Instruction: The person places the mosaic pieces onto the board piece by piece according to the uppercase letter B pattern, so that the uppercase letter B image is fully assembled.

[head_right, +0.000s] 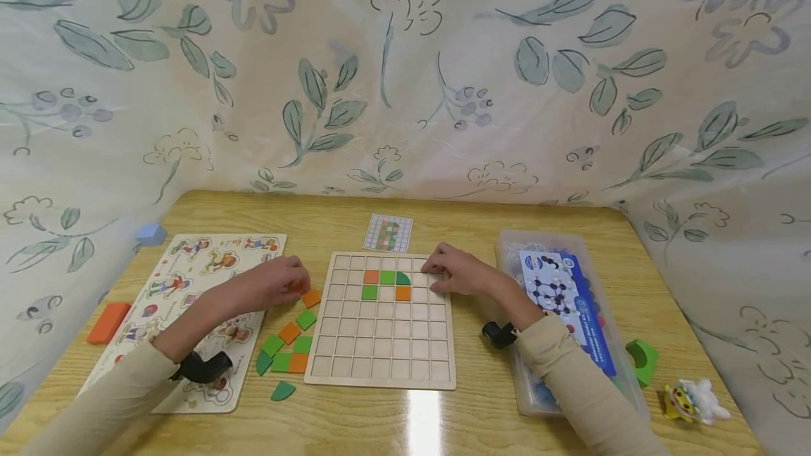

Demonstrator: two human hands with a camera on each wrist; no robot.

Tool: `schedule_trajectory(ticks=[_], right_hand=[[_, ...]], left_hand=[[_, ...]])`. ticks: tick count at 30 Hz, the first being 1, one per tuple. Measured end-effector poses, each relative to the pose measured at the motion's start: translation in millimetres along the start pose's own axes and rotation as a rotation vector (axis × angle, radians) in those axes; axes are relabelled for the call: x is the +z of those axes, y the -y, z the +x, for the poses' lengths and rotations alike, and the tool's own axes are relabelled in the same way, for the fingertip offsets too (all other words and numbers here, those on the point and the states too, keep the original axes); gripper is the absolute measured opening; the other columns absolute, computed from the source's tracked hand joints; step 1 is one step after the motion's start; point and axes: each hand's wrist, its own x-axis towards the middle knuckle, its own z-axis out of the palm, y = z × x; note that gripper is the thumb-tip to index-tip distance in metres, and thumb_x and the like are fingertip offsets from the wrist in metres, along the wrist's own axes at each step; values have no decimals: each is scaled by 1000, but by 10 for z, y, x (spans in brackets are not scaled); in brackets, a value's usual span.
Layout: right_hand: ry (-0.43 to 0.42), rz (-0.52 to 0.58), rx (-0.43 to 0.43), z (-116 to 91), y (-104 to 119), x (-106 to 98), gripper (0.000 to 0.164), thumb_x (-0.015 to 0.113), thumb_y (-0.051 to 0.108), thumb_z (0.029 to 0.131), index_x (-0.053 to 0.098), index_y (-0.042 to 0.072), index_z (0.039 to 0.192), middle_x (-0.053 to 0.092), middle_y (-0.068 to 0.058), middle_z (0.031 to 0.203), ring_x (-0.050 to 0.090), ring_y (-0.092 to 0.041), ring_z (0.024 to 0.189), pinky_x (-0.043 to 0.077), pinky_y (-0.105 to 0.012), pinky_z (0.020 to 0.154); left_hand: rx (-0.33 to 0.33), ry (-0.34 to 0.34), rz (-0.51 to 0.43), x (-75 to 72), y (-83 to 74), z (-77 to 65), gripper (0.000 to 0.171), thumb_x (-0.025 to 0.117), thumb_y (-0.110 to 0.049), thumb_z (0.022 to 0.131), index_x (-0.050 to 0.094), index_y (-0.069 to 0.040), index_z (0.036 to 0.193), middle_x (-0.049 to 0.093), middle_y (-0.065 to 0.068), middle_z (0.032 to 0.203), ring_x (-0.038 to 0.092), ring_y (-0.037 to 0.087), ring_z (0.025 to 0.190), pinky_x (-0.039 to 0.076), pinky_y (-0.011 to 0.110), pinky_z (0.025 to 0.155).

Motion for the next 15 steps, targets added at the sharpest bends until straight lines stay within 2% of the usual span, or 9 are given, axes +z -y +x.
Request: schedule_trajectory(ticks=[4,7,11,15], right_hand=[[5,-2,1,11,11,1,31,69,16,89,66,10,120,52,-8,110,50,-17,88,44,-24,75],[7,-2,4,11,16,-3,30,69,16,90,66,10,119,51,-8,110,50,-17,88,44,-23,75],[4,-8,-1,9,10,-4,30,69,16,90,66,10,119,52,-8,111,50,-17,89,44,-24,75],[-1,-6,-12,10,7,6,30,69,15,89,66,9,119,52,-9,110,50,-17,89,45,-25,76]], left_hand=[[45,-70,10,-43,-34,30,2,68,-11,90,67,-13,91,57,-1,92,47,11,80,44,25,69],[59,-94,2,-49,-96,79,5,69,-13,89,70,-15,94,59,-1,97,51,12,85,47,26,73],[88,-82,-7,17,-217,191,7,70,-13,89,71,-15,95,60,-1,99,53,12,87,50,26,76],[175,-60,2,162,-388,334,7,69,-17,90,71,-16,96,61,-2,100,53,10,87,49,23,77]])
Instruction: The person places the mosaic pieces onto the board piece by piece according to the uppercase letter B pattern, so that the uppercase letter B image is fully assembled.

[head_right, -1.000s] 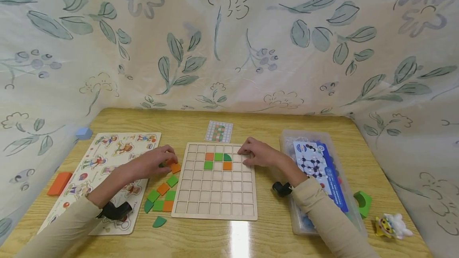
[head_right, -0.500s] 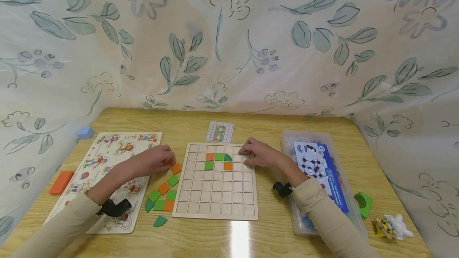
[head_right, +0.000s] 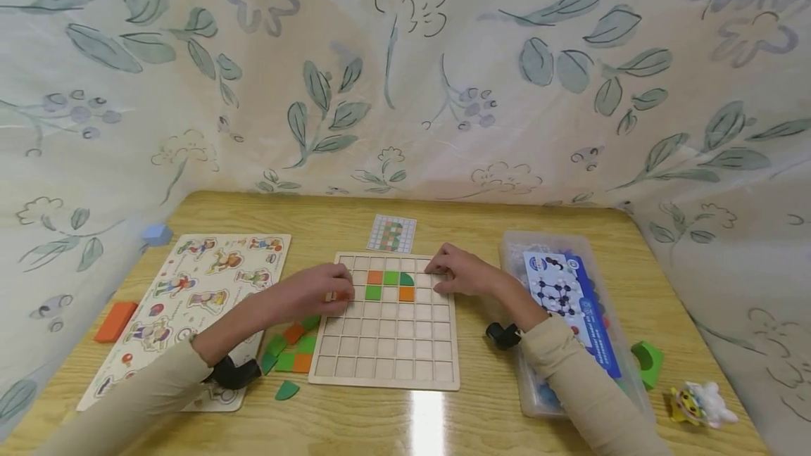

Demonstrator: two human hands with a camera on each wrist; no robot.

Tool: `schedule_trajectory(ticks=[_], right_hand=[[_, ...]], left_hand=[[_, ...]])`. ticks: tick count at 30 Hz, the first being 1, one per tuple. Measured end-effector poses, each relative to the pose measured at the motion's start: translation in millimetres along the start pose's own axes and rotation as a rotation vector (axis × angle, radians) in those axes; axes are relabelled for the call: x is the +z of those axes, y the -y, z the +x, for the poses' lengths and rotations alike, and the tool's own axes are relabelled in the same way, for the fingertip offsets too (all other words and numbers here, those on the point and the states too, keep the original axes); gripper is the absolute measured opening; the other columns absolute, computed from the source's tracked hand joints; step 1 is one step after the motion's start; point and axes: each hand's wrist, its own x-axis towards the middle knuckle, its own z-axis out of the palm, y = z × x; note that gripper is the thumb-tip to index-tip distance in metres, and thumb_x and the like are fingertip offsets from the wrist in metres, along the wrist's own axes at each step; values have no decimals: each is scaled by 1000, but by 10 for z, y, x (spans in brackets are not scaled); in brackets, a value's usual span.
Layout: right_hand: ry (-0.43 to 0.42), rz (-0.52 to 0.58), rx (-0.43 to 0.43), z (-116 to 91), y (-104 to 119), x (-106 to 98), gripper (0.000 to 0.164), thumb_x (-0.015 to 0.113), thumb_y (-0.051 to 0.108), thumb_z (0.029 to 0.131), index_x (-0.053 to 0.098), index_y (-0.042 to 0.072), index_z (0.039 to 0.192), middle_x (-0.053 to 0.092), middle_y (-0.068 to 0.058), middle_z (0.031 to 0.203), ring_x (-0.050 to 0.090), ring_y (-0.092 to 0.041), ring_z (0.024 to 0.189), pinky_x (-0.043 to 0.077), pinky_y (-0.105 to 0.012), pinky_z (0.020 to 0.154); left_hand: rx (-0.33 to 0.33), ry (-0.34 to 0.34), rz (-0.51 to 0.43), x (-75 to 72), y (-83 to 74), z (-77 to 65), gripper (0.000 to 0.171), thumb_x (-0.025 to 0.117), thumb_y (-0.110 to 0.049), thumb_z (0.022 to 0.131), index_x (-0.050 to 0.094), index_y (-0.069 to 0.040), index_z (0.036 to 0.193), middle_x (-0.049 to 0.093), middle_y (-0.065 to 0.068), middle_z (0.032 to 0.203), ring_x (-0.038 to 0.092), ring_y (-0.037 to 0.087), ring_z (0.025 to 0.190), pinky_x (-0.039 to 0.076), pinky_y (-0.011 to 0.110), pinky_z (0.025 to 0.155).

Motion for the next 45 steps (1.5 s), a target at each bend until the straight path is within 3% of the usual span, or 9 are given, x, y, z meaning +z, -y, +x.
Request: schedule_trajectory(ticks=[4,10,18,35,40,45], right_hand=[[1,0,0,1,-14,19,30,70,16,89,66,10,119,52,-7,109,49,-15,88,45,-25,76],[6,-6,-3,18,-16,22,30,69,17,90,66,11,119,52,-7,110,49,-15,88,45,-24,75],[5,-11,5,2,-11,-7,29,69,16,90,66,10,118,52,-7,110,49,-16,91,44,-24,75],[-6,-7,1,13,-17,-10,30,70,15,89,66,9,119,52,-8,110,50,-17,92,45,-25,76],[-1,6,4,3,-3,-16,30,69,14,89,66,8,118,52,-8,111,51,-17,94,46,-25,77],[1,9,7,3,-8,-12,30,69,15,89,66,9,118,52,-8,111,51,-17,94,46,-26,77]], left_hand=[[69,26,8,116,-165,136,6,68,-21,91,71,-18,96,60,-3,100,52,8,86,48,19,76],[49,60,11,170,-278,191,5,68,-19,92,70,-18,96,60,-3,101,53,8,86,49,18,79],[57,11,1,195,-270,212,5,68,-18,92,71,-17,95,61,-2,102,55,9,88,50,20,79],[43,16,-47,216,-226,216,7,67,-17,92,71,-18,97,63,-3,105,58,10,92,51,23,81],[58,13,15,217,-225,209,11,67,-21,92,75,-20,100,63,-2,105,56,11,92,50,22,79],[104,0,96,225,-213,172,14,65,-23,93,73,-25,104,63,-3,106,54,12,89,47,20,67]])
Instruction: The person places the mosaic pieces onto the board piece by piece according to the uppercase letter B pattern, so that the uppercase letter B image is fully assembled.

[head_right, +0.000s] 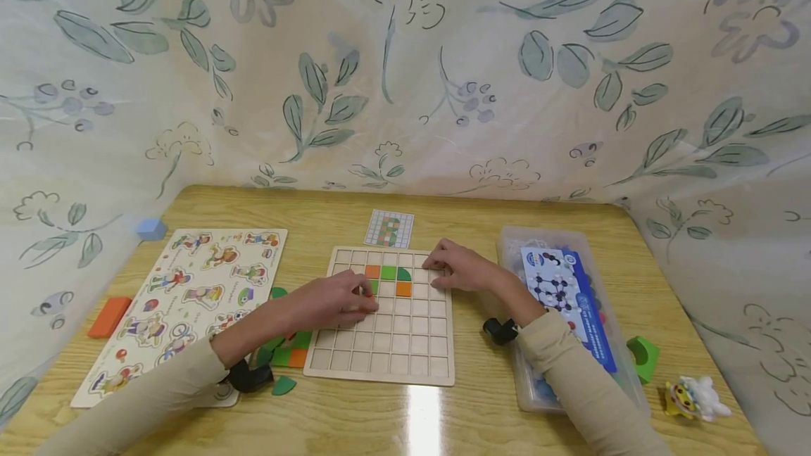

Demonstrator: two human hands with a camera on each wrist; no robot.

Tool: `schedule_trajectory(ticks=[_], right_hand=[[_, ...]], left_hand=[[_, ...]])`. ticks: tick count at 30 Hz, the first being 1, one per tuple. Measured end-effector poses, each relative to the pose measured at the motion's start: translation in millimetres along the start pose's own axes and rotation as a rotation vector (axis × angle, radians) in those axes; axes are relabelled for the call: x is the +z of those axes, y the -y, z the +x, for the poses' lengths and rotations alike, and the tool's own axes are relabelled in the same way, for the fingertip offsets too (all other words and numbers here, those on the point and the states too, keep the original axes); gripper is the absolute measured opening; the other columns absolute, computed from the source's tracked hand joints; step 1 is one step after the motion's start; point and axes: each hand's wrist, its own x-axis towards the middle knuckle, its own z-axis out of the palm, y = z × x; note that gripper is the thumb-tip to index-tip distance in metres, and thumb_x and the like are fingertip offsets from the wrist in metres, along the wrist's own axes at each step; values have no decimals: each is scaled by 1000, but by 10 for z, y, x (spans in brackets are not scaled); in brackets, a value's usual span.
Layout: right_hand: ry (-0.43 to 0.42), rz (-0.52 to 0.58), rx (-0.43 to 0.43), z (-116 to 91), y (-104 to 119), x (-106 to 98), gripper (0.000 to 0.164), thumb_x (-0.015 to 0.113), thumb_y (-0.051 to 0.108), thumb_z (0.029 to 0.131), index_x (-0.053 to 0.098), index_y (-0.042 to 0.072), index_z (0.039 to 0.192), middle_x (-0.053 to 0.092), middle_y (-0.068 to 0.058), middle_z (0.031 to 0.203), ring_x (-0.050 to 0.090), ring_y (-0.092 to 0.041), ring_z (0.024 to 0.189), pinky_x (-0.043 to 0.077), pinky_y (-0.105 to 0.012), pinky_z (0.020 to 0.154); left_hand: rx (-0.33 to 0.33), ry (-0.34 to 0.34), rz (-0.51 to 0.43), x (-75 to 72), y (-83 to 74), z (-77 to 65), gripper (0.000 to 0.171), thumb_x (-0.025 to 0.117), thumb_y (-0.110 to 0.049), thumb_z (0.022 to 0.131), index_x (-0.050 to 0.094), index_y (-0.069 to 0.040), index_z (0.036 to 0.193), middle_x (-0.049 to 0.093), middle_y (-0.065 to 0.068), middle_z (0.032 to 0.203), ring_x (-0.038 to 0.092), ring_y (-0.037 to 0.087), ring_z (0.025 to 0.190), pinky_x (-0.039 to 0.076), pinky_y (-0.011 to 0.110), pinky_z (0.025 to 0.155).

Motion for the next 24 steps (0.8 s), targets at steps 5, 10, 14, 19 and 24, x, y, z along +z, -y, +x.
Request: schedule_trajectory(ticks=[5,10,14,19,24], right_hand=[[6,-6,-11,14,3,15,30,69,14,89,66,8,118,52,-9,110,50,-17,92,46,-26,77],[4,-22,-5,26,7,9,30,69,14,90,66,9,119,52,-8,110,50,-17,93,45,-28,78],[8,-23,0,31,12,3,31,69,15,90,66,9,120,52,-8,110,50,-17,93,46,-29,78],[-6,-30,-3,23,-23,-4,30,70,15,89,67,10,119,52,-8,109,51,-16,93,46,-28,78],[-5,-25,-6,29,-49,-1,30,71,16,89,67,10,118,53,-7,109,51,-16,91,46,-26,77]], left_hand=[[-22,8,110,-50,-22,-125,13,62,-25,95,74,-26,99,63,-2,109,55,13,91,50,22,70],[-161,14,65,-205,-42,-443,21,63,-29,94,71,-23,113,61,-1,114,57,13,97,51,23,72],[-296,-11,-6,-294,-22,-819,26,65,-28,93,69,-20,117,61,-3,114,58,13,99,51,26,72],[-408,-60,-18,-346,-55,-1204,24,68,-26,90,70,-20,114,63,-5,108,60,11,96,52,25,71],[-458,-30,-55,-366,-161,-1403,26,70,-23,89,69,-18,115,63,-4,107,61,10,94,52,23,70]])
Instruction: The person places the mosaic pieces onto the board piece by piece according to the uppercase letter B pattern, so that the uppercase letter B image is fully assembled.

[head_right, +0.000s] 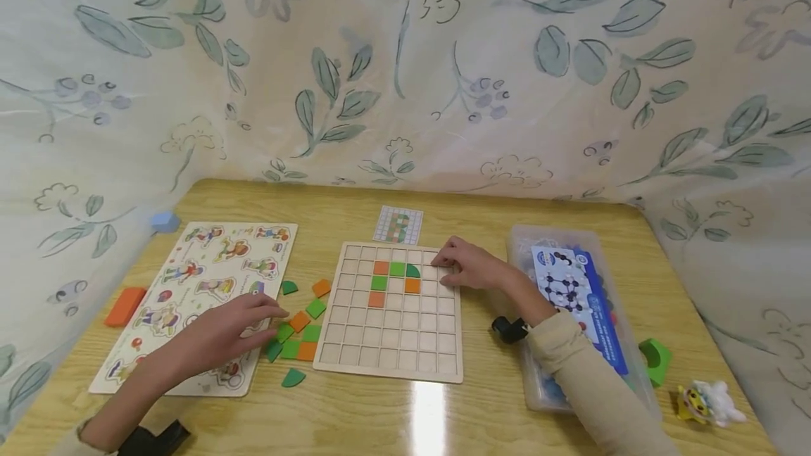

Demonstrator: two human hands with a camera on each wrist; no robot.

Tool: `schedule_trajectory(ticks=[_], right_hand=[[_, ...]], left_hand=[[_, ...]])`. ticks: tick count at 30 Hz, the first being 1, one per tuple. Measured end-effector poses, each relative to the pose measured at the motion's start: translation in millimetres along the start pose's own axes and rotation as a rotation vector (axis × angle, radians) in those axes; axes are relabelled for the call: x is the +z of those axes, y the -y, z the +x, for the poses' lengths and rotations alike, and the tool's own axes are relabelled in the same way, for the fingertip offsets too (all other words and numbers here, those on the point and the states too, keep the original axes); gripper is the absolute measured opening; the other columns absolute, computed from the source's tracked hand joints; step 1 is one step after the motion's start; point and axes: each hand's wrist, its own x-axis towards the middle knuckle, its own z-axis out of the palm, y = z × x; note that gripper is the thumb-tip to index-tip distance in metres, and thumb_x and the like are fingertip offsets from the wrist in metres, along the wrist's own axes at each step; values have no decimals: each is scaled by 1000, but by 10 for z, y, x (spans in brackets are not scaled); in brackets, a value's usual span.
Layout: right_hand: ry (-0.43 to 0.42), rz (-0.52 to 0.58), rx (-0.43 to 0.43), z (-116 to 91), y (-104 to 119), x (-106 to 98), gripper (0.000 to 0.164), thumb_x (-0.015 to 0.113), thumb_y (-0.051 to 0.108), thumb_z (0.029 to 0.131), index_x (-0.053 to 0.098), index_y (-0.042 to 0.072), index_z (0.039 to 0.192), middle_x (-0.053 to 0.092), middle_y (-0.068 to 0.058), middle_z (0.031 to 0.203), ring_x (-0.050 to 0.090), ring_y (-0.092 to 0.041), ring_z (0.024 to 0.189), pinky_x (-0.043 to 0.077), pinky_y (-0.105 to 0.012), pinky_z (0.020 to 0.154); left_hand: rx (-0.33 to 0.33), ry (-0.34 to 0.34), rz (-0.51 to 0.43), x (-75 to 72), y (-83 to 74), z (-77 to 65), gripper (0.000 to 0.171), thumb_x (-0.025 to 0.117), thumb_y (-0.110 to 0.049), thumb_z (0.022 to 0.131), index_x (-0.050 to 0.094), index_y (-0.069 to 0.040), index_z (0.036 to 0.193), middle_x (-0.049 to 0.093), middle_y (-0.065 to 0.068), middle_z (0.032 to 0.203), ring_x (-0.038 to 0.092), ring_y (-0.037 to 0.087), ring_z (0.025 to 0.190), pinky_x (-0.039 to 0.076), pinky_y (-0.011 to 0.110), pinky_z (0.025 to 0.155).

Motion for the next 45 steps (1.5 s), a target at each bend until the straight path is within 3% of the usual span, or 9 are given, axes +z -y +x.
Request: schedule_trajectory(ticks=[6,17,32,45], right_hand=[[-6,1,-18,-13,-15,-15,30,71,15,88,67,10,117,53,-8,109,50,-15,90,46,-25,76],[-4,14,-11,-11,14,5,31,70,15,89,66,9,119,52,-7,108,50,-17,91,45,-25,77],[-13,-3,-16,-28,8,8,30,70,13,89,66,7,118,52,-9,107,52,-17,91,46,-25,77],[1,23,19,-21,20,4,31,70,14,89,66,8,119,52,-8,108,49,-17,90,44,-24,76]], left_hand=[[2,-15,-6,-5,-61,-84,29,72,-22,87,69,-18,115,64,-4,109,63,11,93,52,24,70],[14,-6,-13,6,-102,-38,20,72,-22,87,71,-23,106,63,-8,104,60,8,90,50,23,68],[22,15,-45,63,-81,-1,18,70,-23,89,71,-22,107,63,-7,105,60,8,91,52,25,73],[-35,93,-45,43,-59,28,15,68,-20,90,75,-20,103,62,-4,105,59,13,92,51,27,72]])
